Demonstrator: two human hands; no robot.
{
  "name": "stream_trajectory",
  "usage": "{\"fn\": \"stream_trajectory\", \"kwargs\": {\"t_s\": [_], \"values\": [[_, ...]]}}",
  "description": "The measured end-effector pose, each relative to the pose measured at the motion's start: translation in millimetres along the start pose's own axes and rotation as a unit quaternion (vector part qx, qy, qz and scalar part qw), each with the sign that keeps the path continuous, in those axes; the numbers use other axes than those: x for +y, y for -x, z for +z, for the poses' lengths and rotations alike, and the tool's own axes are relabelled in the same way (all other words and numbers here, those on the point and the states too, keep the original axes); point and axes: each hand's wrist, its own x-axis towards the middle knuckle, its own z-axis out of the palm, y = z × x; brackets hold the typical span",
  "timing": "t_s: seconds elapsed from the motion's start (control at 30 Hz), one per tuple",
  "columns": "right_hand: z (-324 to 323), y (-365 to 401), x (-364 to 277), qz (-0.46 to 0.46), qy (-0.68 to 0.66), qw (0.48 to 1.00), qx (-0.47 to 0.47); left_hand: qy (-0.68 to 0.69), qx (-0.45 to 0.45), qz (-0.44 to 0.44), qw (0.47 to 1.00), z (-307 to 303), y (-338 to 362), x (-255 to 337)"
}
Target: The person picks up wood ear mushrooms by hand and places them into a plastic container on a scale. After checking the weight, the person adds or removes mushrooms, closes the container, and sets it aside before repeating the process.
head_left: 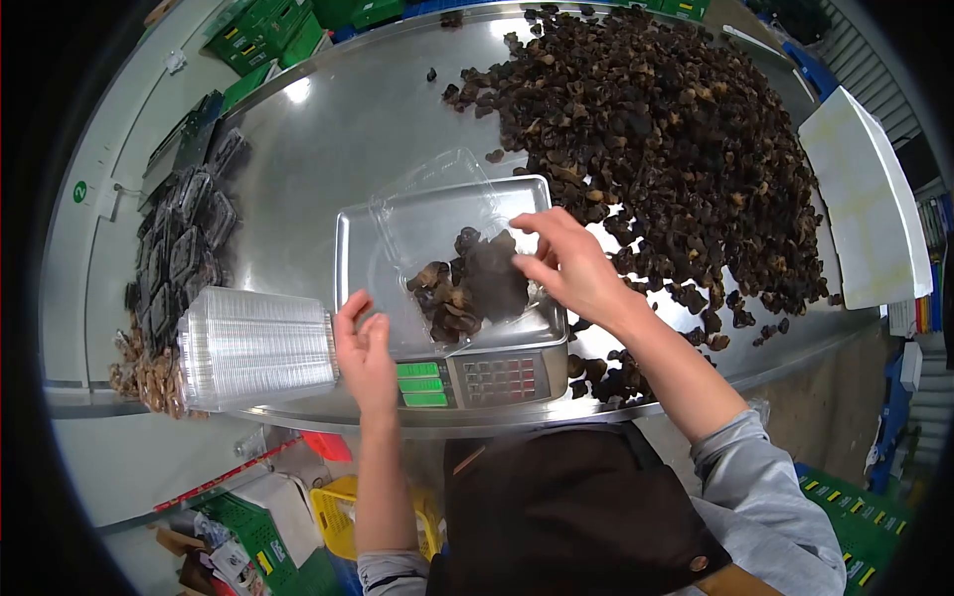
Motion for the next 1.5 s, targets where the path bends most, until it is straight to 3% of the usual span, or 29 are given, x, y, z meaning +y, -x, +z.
{"fn": "stream_trajectory", "kwargs": {"t_s": [0.03,0.1,0.13,0.2,0.23,0.33,0.4,0.47,0.5,0.53,0.6,0.63,0.7,0.73,0.77,0.83,0.87,0.9,0.93,0.97,1.03,1.07,1.13,1.2,1.3,1.4,1.47,1.5], "values": [[8,-4,-1,0.0,0.03,1.0,-0.011,0.0,-0.001,0.0,1.0,5,1,0],[30,-11,0,0.022,0.051,0.998,-0.036,-0.158,-0.063,0.126,0.977,24,3,-5],[50,-10,14,-0.016,0.07,0.997,-0.029,-0.155,-0.064,0.126,0.978,38,4,-9],[66,-12,6,0.029,0.085,0.995,-0.052,-0.394,-0.114,0.215,0.886,61,5,-17],[68,-13,2,0.065,0.089,0.992,-0.063,-0.392,-0.112,0.217,0.887,63,4,-17],[55,-14,10,0.016,0.069,0.996,-0.058,-0.401,-0.111,0.221,0.882,58,0,-14],[28,-17,5,0.02,0.012,0.998,-0.05,-0.25,-0.086,0.18,0.947,39,2,-12],[15,-23,16,0.123,-0.148,0.981,0.041,-0.238,-0.025,0.132,0.962,19,15,-8],[11,-32,25,0.108,-0.128,0.98,0.104,-0.222,-0.006,0.088,0.971,11,20,-8],[10,-37,33,0.126,-0.175,0.97,0.112,-0.223,-0.011,0.098,0.97,5,23,-10],[30,-57,53,0.17,-0.186,0.962,0.109,-0.099,-0.131,-0.142,0.976,-2,25,-17],[35,-58,54,0.207,-0.165,0.963,0.051,-0.102,-0.135,-0.137,0.976,0,26,-18],[48,-64,55,0.206,-0.446,0.869,0.058,0.113,-0.154,-0.245,0.951,5,27,-20],[50,-65,58,0.186,-0.554,0.808,0.075,0.112,-0.155,-0.243,0.951,4,26,-22],[45,-63,60,0.186,-0.553,0.809,0.074,0.194,-0.146,-0.253,0.936,3,26,-25],[26,-47,63,0.123,-0.445,0.887,0.014,0.293,-0.151,-0.254,0.909,-2,25,-30],[16,-38,56,0.124,-0.444,0.888,0.011,0.296,-0.149,-0.255,0.909,-3,25,-29],[7,-25,45,0.069,-0.19,0.979,-0.026,0.316,-0.143,-0.261,0.901,-3,26,-25],[1,-12,37,0.007,0.077,0.995,-0.061,0.336,-0.137,-0.268,0.893,-3,26,-24],[-1,-3,34,0.007,0.078,0.995,-0.063,0.337,-0.136,-0.269,0.892,-2,25,-26],[-1,14,30,0.157,0.009,0.98,-0.121,0.205,-0.139,-0.236,0.94,0,24,-34],[-1,19,30,0.158,0.009,0.98,-0.122,0.206,-0.139,-0.238,0.939,0,23,-38],[1,26,33,0.283,-0.16,0.927,-0.189,0.231,-0.138,-0.259,0.928,0,19,-42],[11,31,33,0.269,-0.193,0.933,-0.142,0.204,-0.14,-0.254,0.935,2,18,-42],[22,29,27,0.337,-0.196,0.919,-0.048,0.218,-0.146,-0.245,0.933,2,25,-40],[14,32,28,0.348,-0.297,0.882,-0.114,0.304,-0.156,-0.263,0.902,-12,25,-14],[3,35,3,0.313,-0.374,0.86,-0.148,0.288,-0.143,-0.264,0.909,-42,3,2],[-1,36,-3,0.285,-0.366,0.874,-0.147,0.386,-0.127,-0.235,0.883,-67,-14,-2]]}}
